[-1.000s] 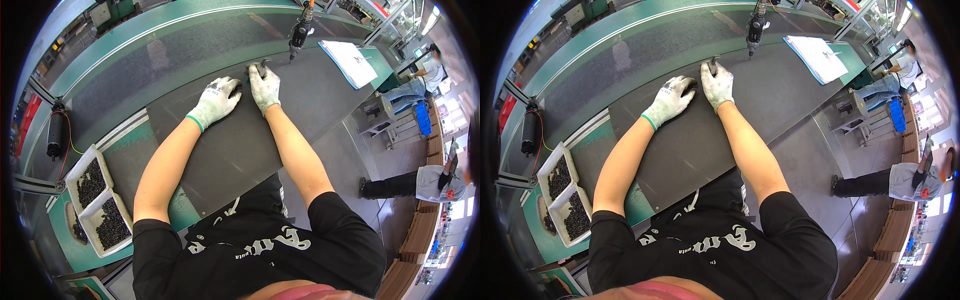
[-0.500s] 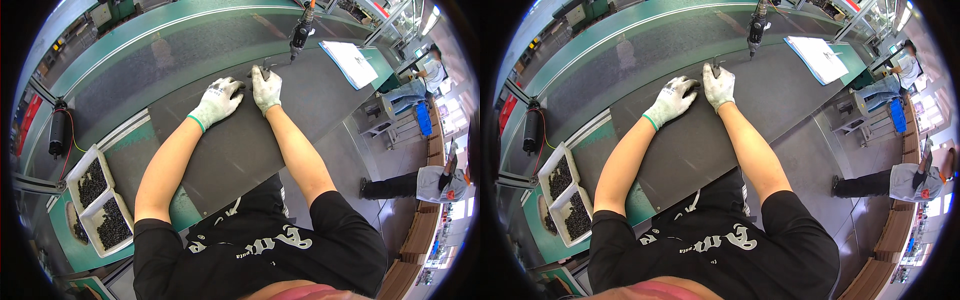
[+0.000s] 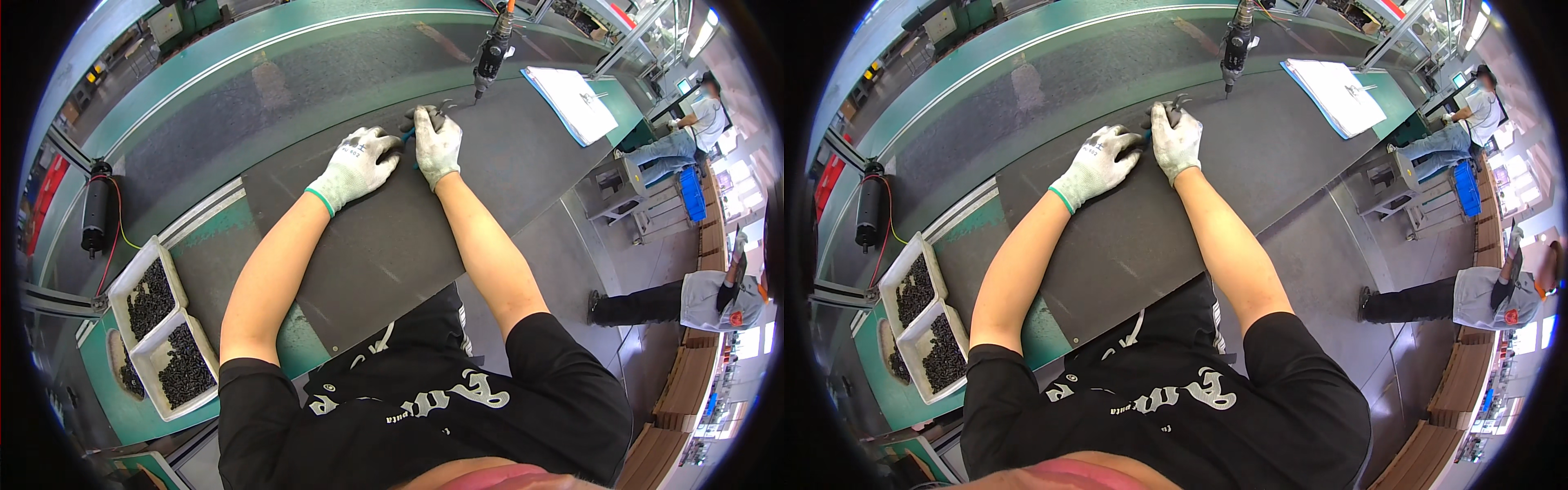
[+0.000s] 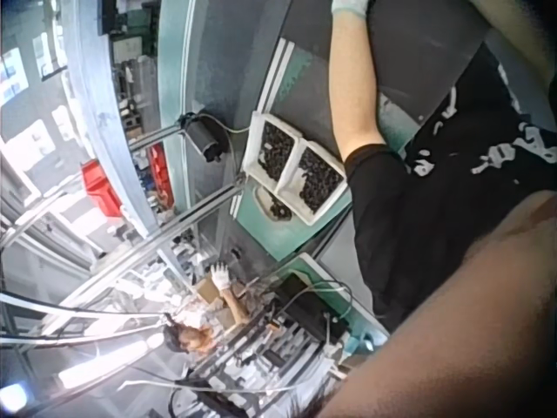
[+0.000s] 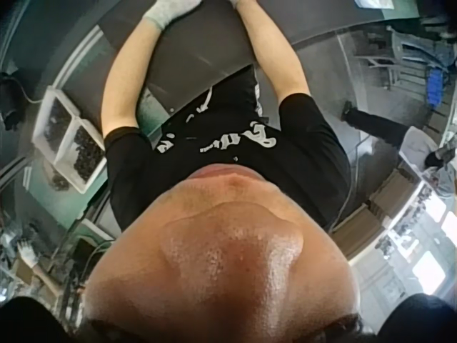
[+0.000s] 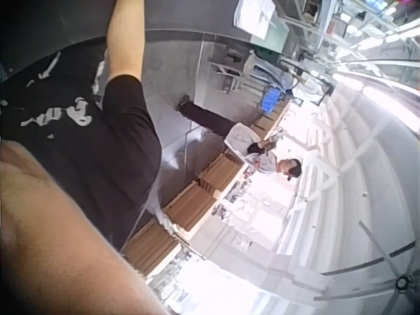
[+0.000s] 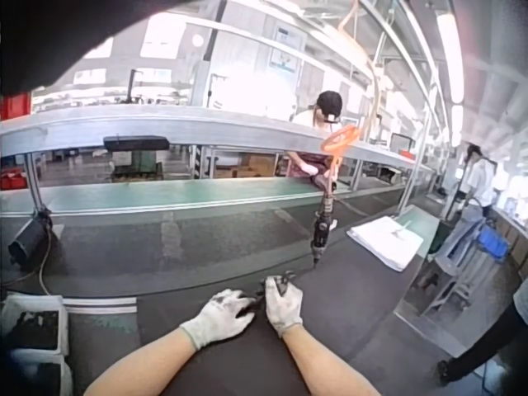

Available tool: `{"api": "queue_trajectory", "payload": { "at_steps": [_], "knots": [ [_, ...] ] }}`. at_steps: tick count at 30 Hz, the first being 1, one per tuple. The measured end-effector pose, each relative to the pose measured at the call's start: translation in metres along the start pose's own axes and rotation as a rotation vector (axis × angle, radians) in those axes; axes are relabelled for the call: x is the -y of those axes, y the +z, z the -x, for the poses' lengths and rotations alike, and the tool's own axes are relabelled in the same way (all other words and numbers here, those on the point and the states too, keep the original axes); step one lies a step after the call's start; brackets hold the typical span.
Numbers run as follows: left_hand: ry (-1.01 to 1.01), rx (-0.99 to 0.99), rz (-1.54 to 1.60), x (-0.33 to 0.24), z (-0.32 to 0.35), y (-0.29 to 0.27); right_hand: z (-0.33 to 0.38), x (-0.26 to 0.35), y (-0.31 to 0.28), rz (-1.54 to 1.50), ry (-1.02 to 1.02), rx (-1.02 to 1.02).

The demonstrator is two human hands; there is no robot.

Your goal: Assembling electric motors and fan units using power tools at a manual station.

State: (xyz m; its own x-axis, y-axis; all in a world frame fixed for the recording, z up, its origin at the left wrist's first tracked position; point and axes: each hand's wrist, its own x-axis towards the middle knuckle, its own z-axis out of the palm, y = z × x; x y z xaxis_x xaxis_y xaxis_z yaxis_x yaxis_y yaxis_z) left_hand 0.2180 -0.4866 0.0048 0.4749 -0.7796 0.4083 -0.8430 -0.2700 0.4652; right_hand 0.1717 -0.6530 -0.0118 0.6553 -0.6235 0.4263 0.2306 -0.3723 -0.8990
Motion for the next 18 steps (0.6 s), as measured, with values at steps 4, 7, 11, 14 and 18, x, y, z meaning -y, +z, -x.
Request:
{"api": "queue_trajectory", "payload": {
  "at_steps": [4,7,11,14,18],
  "knots": [
    [0.029,-0.021,-0.036,0.003,0.004,0.002,0.006,0.011,-0.005,0.121,0.043,0.072],
    [0.001,0.012,-0.006,-0.001,0.002,-0.002,0.007,0.021,-0.001,0.074,-0.041,0.017],
    [0.012,0.021,-0.039,-0.005,0.006,0.001,0.005,0.017,-0.006,0.113,-0.051,0.037],
    [0.024,0.024,-0.062,-0.002,0.003,0.002,0.004,0.011,-0.005,0.085,-0.023,0.045],
    [-0.024,-0.008,0.052,0.000,0.003,-0.001,0.005,0.011,-0.004,-0.042,0.031,0.014]
  ]
}}
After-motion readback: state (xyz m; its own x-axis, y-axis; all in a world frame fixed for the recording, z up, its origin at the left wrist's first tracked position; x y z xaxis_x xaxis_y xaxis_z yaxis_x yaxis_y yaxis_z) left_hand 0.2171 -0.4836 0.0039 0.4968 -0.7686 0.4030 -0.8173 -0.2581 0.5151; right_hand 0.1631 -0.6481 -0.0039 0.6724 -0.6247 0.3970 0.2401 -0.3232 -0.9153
